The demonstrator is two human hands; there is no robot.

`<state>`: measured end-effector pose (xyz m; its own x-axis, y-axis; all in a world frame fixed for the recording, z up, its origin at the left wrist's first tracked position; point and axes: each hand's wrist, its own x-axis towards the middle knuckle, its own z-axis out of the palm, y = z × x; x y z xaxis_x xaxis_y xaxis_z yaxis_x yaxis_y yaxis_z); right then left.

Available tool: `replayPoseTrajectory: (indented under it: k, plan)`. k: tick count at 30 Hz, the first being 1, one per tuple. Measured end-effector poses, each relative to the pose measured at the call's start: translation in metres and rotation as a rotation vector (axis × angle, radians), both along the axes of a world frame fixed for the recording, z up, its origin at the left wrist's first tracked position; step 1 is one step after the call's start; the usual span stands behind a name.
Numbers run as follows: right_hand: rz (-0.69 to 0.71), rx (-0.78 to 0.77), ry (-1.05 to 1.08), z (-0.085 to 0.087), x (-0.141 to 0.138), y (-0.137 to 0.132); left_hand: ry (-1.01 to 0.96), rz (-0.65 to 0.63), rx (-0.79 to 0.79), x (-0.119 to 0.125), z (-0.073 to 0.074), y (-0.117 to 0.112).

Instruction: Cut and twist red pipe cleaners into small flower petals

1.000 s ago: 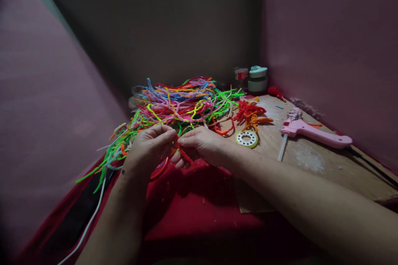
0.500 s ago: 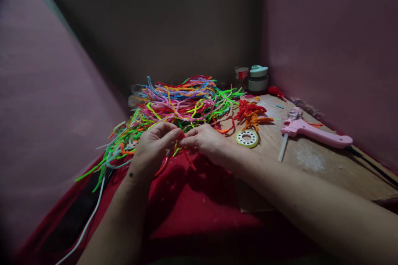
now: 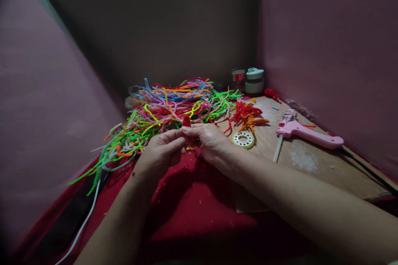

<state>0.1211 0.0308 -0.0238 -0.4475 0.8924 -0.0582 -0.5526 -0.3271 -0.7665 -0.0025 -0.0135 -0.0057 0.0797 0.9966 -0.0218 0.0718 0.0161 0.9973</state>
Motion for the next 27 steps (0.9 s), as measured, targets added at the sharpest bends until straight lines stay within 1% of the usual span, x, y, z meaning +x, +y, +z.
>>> replayPoseTrajectory:
  k: [3, 5, 9, 12, 18, 21, 24, 27]
  plan:
    - [0.010, -0.109, 0.052, 0.0002, -0.0016, 0.0010, 0.033, 0.059, 0.021, 0.0040, 0.0003, -0.0014]
    - [0.016, -0.140, 0.089, -0.0001, -0.0024, 0.0017, 0.053, 0.061, 0.042, 0.0048, 0.0003, -0.0021]
    - [0.023, -0.120, 0.065, -0.0019, -0.0018, 0.0034, 0.076, 0.035, 0.050, 0.0038, -0.0003, -0.0010]
    - [0.015, -0.109, 0.066, -0.0036, -0.0003, 0.0045, 0.076, 0.048, 0.063, 0.0028, -0.0014, 0.0006]
    - [0.060, -0.155, 0.090, -0.0037, 0.0004, 0.0046, 0.100, 0.042, 0.090, 0.0026, -0.0024, 0.0004]
    - [0.083, -0.116, 0.073, -0.0012, 0.0001, 0.0023, 0.130, 0.063, 0.103, 0.0019, -0.0028, 0.0007]
    - [0.089, -0.029, 0.045, 0.0005, 0.0002, -0.0002, 0.142, 0.080, 0.108, 0.0009, -0.0029, 0.0013]
    - [0.040, 0.052, 0.029, 0.0000, 0.0007, 0.0000, 0.151, 0.074, 0.093, 0.0004, -0.0020, 0.0011]
